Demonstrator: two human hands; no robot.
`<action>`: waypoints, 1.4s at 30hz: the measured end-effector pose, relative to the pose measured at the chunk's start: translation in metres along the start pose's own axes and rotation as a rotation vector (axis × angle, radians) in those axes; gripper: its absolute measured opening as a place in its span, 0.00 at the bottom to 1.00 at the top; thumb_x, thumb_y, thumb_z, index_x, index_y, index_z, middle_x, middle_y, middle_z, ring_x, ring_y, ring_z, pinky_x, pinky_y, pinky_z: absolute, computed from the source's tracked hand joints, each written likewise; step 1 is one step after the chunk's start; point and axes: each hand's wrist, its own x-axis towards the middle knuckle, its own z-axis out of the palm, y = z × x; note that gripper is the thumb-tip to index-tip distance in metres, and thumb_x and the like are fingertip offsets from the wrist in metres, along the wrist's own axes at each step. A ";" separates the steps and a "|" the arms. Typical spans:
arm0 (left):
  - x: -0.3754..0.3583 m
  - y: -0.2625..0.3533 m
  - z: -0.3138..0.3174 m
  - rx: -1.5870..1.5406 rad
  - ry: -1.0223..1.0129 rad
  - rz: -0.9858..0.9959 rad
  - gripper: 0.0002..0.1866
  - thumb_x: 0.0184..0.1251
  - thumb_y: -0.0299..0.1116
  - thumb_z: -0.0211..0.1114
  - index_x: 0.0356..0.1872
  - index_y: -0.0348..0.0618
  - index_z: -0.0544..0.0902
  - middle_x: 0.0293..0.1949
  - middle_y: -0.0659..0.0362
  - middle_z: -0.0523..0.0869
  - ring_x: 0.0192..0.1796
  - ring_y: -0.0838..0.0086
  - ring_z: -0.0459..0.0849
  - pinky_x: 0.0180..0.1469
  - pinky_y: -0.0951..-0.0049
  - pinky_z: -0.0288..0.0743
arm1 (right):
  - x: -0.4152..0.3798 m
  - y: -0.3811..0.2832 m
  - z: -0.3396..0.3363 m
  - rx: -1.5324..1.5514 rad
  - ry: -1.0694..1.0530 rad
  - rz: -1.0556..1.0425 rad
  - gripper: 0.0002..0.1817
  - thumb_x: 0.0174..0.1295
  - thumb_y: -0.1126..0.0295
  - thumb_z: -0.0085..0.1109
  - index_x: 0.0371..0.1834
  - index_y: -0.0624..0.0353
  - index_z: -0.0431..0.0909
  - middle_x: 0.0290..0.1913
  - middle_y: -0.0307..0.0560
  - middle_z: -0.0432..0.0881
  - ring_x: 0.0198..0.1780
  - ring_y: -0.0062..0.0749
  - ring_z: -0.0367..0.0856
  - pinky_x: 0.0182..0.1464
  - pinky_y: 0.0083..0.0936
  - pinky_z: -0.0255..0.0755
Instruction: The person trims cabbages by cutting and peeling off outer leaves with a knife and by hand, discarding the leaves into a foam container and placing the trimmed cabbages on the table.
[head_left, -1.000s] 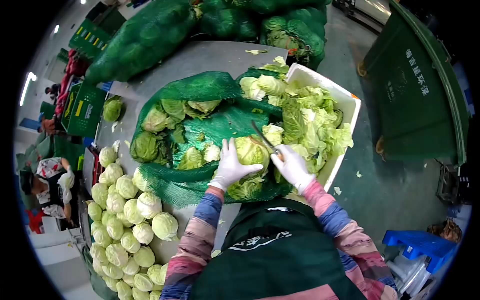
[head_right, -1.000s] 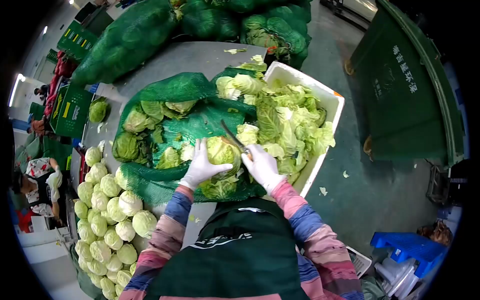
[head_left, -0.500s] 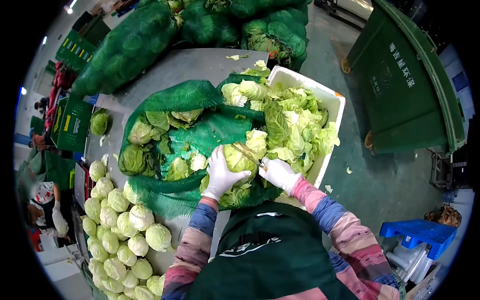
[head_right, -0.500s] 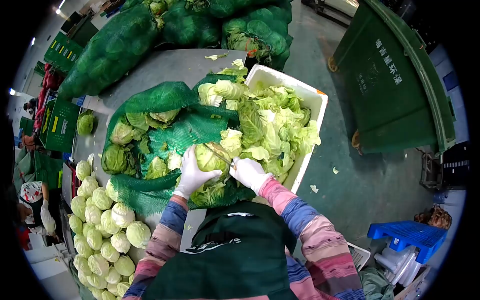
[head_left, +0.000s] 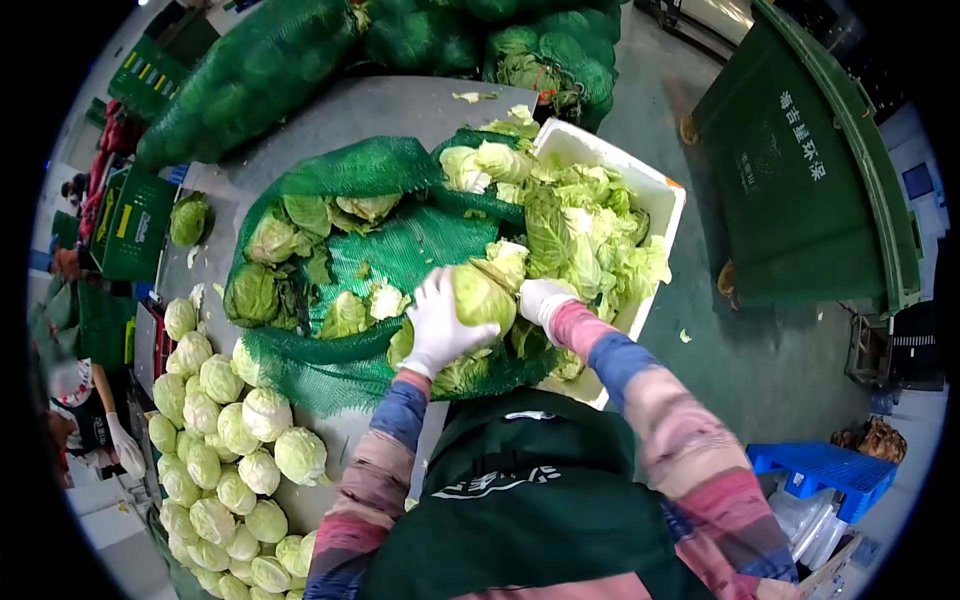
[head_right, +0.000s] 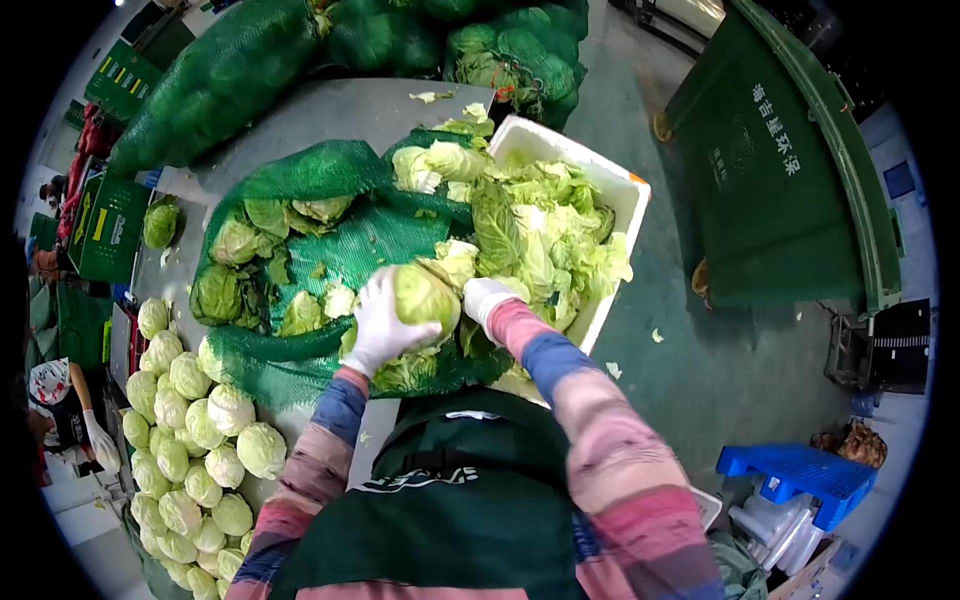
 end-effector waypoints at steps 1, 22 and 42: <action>-0.005 0.002 -0.006 0.048 -0.039 0.049 0.63 0.33 0.56 0.82 0.71 0.36 0.58 0.68 0.47 0.63 0.69 0.50 0.62 0.66 0.46 0.60 | 0.005 -0.003 -0.005 -0.104 -0.025 0.026 0.21 0.64 0.57 0.52 0.46 0.63 0.84 0.47 0.64 0.84 0.51 0.51 0.84 0.51 0.39 0.77; -0.002 -0.046 -0.001 -0.972 0.216 -0.294 0.42 0.51 0.31 0.78 0.63 0.38 0.60 0.58 0.49 0.70 0.60 0.67 0.73 0.60 0.70 0.72 | -0.014 -0.027 0.044 0.223 0.480 -0.383 0.35 0.72 0.47 0.42 0.70 0.66 0.63 0.32 0.58 0.85 0.34 0.55 0.84 0.38 0.43 0.77; -0.018 -0.056 0.013 -0.795 0.217 -0.172 0.42 0.50 0.33 0.80 0.60 0.36 0.59 0.57 0.50 0.69 0.59 0.66 0.72 0.64 0.67 0.68 | 0.002 -0.021 -0.014 0.248 0.415 -0.195 0.25 0.74 0.49 0.40 0.73 0.33 0.63 0.36 0.59 0.85 0.36 0.56 0.83 0.43 0.45 0.77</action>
